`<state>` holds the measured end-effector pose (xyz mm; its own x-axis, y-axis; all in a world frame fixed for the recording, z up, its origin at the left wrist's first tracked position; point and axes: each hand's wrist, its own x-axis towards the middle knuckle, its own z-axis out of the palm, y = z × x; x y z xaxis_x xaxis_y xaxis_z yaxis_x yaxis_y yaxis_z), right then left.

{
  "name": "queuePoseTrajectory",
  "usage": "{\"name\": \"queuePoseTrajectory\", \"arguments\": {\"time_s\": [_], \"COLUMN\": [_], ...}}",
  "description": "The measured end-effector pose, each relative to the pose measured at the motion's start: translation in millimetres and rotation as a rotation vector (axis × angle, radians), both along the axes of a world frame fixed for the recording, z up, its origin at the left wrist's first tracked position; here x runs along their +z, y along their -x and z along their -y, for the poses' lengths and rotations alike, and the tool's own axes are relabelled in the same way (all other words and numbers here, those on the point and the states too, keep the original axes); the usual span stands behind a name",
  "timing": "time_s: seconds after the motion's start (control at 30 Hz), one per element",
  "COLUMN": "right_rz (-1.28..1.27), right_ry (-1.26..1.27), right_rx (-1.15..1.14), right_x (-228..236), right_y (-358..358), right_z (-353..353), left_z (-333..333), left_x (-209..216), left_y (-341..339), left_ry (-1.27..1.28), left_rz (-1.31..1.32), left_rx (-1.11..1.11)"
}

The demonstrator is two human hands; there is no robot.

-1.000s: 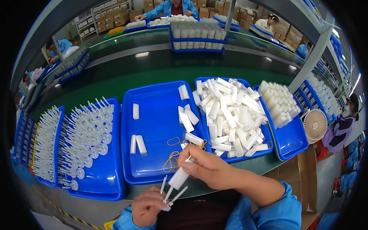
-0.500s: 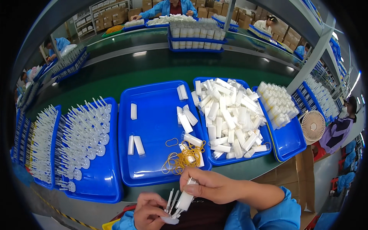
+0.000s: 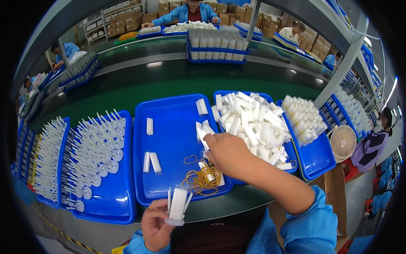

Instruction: Assembling electronic atomizer components by bundling plastic tubes and bases with rubber bands.

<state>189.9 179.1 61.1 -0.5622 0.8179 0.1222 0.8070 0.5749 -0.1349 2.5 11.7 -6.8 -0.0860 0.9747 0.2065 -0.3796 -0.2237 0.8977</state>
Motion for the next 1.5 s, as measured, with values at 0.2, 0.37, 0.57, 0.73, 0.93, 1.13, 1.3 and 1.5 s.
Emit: {"name": "queuePoseTrajectory", "arguments": {"time_s": [0.2,0.37,0.57,0.73,0.93,1.13,1.3,1.5], "right_rz": [0.134,-0.395,-1.118,-1.34,-1.366,-1.041,-0.691,-0.582], "right_ry": [0.225,0.315,1.018,1.441,1.406,1.14,0.814,0.65], "right_rx": [0.151,0.163,0.005,-0.03,-0.085,0.078,0.233,0.272], "right_x": [-17,-8,-1,6,5,9,19,18], "right_y": [31,50,40,32,28,25,14,16], "right_z": [-10,10,22,35,38,42,40,51], "left_z": [0,12,-5,-13,-12,-11,-14,-13], "left_x": [-9,1,6,10,10,5,-1,2], "left_y": [9,15,19,12,10,11,14,14], "left_ry": [-0.062,0.065,-0.306,-0.33,-0.375,-0.346,-0.36,-0.404], "left_rz": [-0.003,-0.13,-0.529,-0.451,-0.397,-0.402,-0.422,-0.515], "left_rx": [0.011,0.014,0.121,0.118,0.071,0.009,-0.023,-0.046]}}
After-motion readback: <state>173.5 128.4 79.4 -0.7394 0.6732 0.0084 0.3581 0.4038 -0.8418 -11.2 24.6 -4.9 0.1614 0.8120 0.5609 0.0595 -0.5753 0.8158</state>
